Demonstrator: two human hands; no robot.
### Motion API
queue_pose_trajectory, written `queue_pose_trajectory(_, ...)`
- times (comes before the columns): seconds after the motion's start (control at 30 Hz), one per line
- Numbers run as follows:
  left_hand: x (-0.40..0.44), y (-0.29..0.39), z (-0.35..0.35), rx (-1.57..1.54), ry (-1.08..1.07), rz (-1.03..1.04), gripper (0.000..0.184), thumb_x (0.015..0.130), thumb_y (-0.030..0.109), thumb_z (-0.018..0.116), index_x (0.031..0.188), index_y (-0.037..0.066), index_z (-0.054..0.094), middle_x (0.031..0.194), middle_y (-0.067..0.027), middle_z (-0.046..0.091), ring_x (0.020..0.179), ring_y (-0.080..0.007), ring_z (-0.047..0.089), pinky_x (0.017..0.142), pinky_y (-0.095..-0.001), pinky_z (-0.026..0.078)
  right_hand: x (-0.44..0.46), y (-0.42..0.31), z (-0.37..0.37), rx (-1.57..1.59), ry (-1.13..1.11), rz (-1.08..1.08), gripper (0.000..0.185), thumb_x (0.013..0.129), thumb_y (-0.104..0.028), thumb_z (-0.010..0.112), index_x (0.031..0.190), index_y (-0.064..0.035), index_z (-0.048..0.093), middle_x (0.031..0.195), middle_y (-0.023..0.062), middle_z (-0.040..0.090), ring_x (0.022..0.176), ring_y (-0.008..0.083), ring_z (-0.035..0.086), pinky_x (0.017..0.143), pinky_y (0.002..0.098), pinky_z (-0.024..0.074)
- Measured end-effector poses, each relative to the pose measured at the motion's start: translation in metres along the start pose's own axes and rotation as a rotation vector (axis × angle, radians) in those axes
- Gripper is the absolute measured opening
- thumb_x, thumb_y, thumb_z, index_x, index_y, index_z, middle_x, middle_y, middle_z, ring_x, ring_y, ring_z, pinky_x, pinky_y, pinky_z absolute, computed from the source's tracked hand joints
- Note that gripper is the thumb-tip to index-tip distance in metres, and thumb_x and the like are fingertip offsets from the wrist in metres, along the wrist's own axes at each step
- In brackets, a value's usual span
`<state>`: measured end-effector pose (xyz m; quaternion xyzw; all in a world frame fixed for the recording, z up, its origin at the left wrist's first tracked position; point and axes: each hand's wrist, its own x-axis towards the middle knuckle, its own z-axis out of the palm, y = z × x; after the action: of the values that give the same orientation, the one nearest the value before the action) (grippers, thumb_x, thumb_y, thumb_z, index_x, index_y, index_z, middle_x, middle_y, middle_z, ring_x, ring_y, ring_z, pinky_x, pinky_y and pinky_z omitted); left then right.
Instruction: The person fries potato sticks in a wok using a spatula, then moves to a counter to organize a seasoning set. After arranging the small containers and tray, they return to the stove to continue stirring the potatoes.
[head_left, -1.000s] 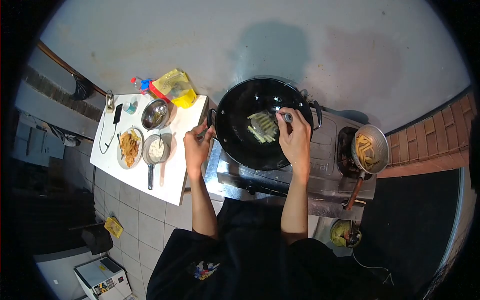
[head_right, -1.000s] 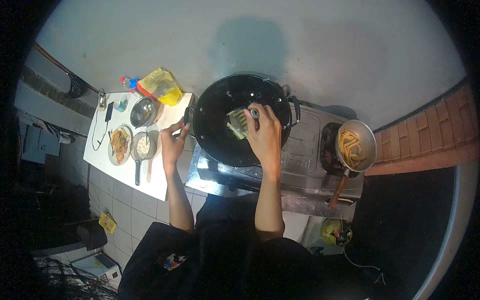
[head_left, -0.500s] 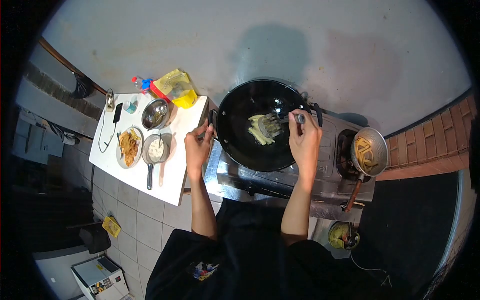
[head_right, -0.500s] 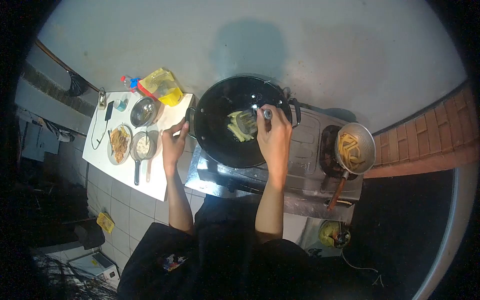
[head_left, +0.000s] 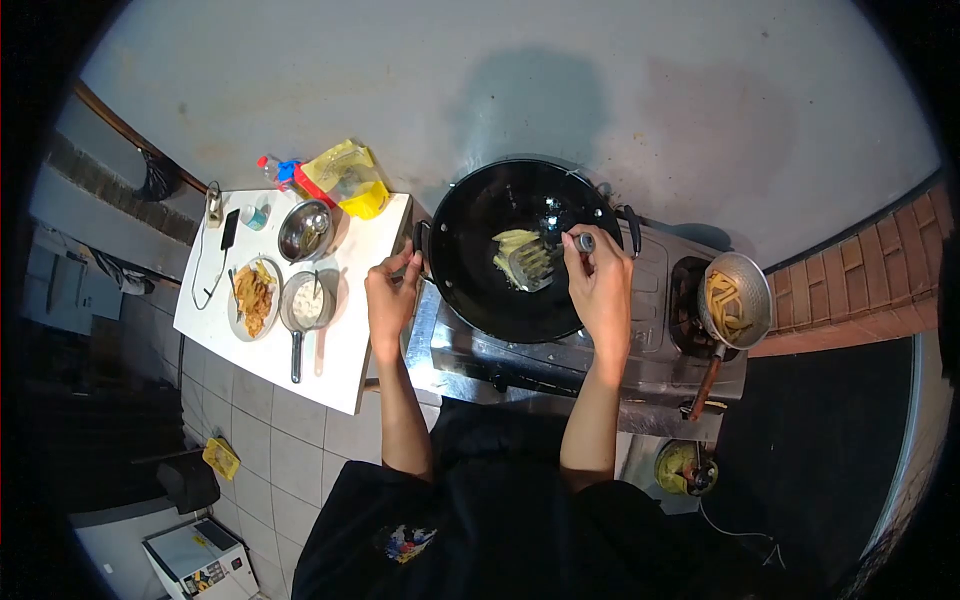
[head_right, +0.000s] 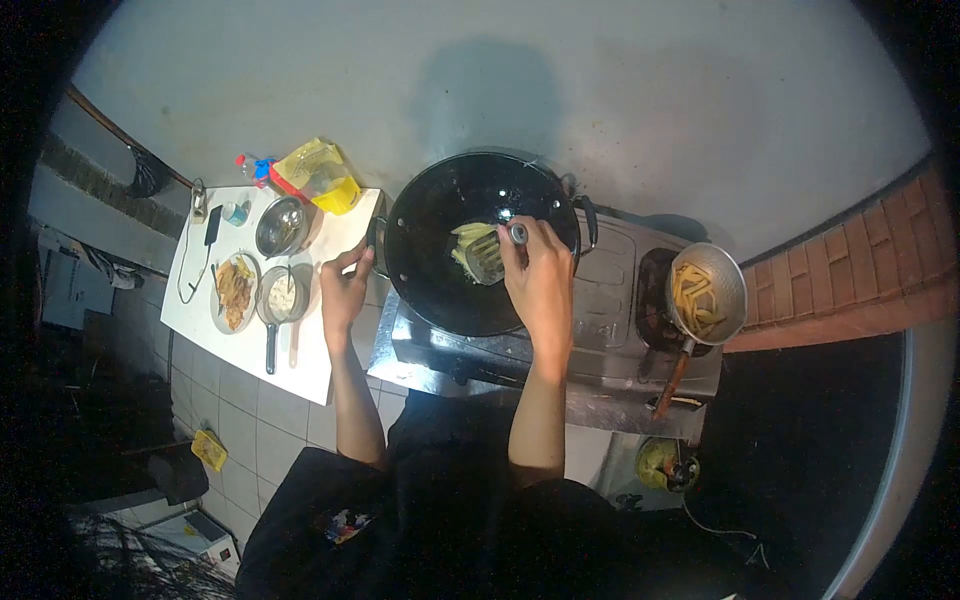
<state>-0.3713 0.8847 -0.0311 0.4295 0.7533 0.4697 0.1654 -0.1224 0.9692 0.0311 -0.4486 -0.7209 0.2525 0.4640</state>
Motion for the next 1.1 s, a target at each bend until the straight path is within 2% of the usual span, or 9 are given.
queue_pose_trajectory(0.23,-0.0012,-0.0003,0.0013,-0.047,-0.001,-0.025,0.028,0.09,0.014,0.065,0.106,-0.009,0.066,0.113,-0.0221,0.066,0.099,-0.0212,0.066,0.084,-0.0346,0.052,-0.0005,0.0015,0.0,-0.017,-0.013,0.01,0.012,0.088,-0.008,0.065,0.092,0.0031,0.062,0.079,0.0171,0.061,0.063,0.0293,0.062,0.058,0.0374,0.0474)
queue_pose_trajectory(0.63,-0.0031,0.0028,0.0011,-0.054,0.001,-0.039,0.027,0.09,0.014,0.065,0.105,-0.008,0.067,0.113,-0.0211,0.066,0.094,-0.0216,0.068,0.079,-0.0358,0.054,-0.0023,-0.0006,0.0013,-0.035,-0.017,0.019,0.013,0.088,-0.007,0.065,0.094,0.0037,0.063,0.08,0.017,0.061,0.064,0.029,0.061,0.06,0.0373,0.047)
queue_pose_trajectory(0.93,-0.006,0.0069,-0.0004,-0.047,-0.006,-0.042,0.029,0.091,0.014,0.065,0.109,-0.009,0.065,0.114,-0.0213,0.066,0.099,-0.021,0.066,0.084,-0.0344,0.052,-0.002,0.0017,0.0038,-0.032,-0.019,0.017,0.014,0.088,-0.009,0.065,0.095,0.0032,0.063,0.081,0.0175,0.061,0.063,0.0298,0.061,0.06,0.0381,0.0469)
queue_pose_trajectory(1.1,-0.0043,0.0028,0.001,-0.052,-0.012,-0.058,0.029,0.091,0.015,0.066,0.108,-0.009,0.066,0.113,-0.0205,0.067,0.097,-0.0213,0.067,0.082,-0.0344,0.053,-0.0021,-0.001,0.0037,-0.036,-0.045,0.006,0.013,0.089,-0.01,0.064,0.094,0.0018,0.062,0.082,0.0173,0.06,0.064,0.0309,0.061,0.06,0.0392,0.0469)
